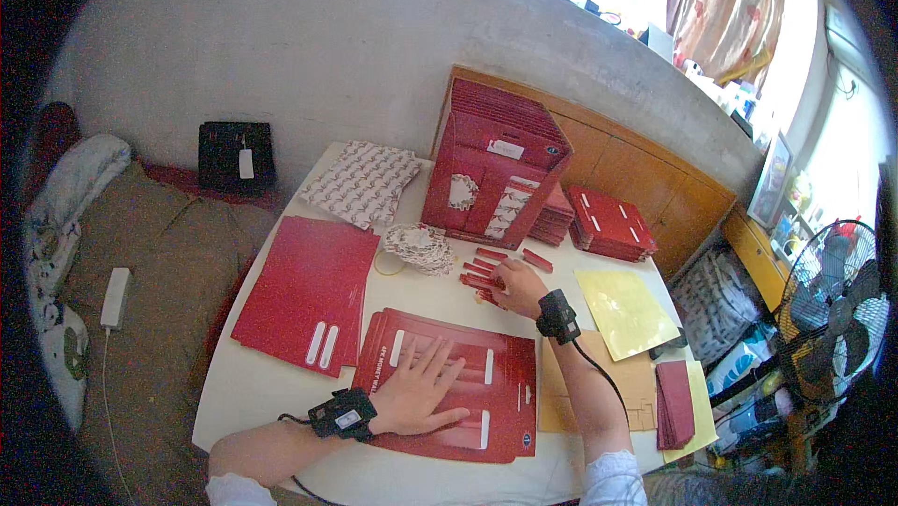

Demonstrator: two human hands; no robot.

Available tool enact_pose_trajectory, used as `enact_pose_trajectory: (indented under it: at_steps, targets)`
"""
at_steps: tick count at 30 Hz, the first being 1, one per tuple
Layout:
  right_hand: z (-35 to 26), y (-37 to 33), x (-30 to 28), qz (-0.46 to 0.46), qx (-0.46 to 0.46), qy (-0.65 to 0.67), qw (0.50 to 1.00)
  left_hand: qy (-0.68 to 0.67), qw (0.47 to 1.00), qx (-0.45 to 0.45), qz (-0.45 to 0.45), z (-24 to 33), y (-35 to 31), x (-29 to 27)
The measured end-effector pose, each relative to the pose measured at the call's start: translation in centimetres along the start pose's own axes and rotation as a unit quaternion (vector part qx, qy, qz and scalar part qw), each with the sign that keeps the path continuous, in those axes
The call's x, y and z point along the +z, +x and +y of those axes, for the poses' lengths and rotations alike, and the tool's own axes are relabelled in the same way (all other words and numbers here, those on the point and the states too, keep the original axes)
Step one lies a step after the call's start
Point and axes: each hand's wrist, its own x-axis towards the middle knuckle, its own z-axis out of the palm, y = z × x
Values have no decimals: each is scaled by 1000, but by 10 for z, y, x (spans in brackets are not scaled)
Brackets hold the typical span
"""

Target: Assembling red money wallet folders by applying adhesive strips and folding components.

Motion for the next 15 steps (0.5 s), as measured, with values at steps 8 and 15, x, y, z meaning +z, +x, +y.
enact_pose_trajectory:
  at_steps: [8,15]
  targets:
    - [0,-4,-7,6,12,49,999,10,1000,2,-10,2,3,0]
    - [15,-19,13,113,126,188,967,-32,999,-23,16,3,2,-5]
